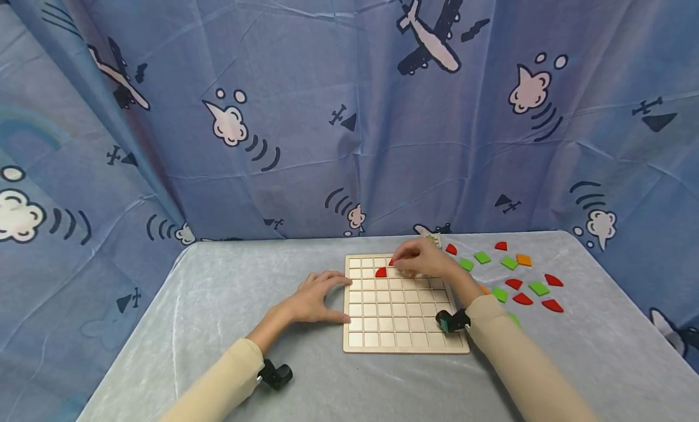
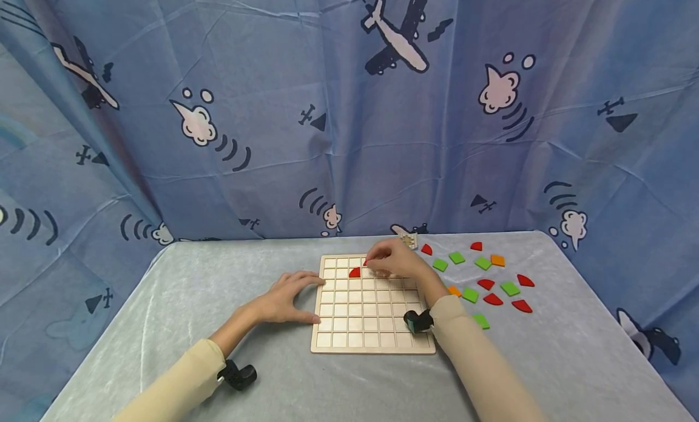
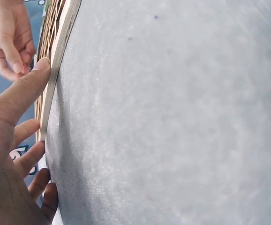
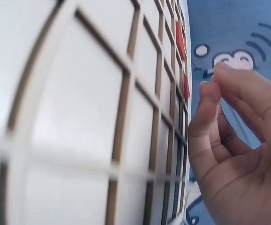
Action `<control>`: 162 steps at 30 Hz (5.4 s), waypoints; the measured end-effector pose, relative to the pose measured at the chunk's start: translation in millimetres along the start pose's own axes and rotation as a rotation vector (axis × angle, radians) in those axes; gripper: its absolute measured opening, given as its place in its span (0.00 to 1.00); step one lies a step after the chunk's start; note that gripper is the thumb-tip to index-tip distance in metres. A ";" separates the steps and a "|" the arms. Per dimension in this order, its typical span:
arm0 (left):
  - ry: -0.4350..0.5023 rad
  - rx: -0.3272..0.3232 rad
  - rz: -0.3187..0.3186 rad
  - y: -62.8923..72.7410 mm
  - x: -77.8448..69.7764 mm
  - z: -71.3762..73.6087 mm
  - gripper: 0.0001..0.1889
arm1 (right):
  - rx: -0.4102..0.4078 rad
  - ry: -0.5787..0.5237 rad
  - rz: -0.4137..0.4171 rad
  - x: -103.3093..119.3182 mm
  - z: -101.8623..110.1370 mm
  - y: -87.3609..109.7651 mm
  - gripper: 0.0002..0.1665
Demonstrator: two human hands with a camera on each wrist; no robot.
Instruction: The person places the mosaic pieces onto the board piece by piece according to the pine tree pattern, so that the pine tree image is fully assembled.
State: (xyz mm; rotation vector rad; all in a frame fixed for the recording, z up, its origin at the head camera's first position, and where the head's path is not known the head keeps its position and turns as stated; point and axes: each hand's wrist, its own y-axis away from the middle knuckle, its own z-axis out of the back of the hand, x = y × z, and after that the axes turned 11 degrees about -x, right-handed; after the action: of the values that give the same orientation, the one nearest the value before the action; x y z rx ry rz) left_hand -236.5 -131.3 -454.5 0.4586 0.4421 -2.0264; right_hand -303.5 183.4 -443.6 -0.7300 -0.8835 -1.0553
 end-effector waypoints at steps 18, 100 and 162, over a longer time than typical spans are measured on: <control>-0.004 0.014 0.011 0.3 -1.1 1.6 0.42 | -0.162 0.113 -0.134 -26.0 66.2 28.2 0.22; -0.002 0.009 0.012 1.1 -2.7 -0.4 0.41 | -0.227 0.292 -0.057 -50.6 94.4 11.2 0.20; 0.012 -0.003 -0.012 2.0 1.7 -0.1 0.42 | -0.137 0.059 -0.001 -5.1 23.1 19.4 0.16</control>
State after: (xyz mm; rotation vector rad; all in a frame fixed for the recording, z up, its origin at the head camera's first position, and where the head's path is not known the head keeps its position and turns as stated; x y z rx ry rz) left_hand -235.5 -133.4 -455.7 0.4675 0.4561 -2.0347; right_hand -292.4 211.5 -439.0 -0.8089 -0.7664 -1.1411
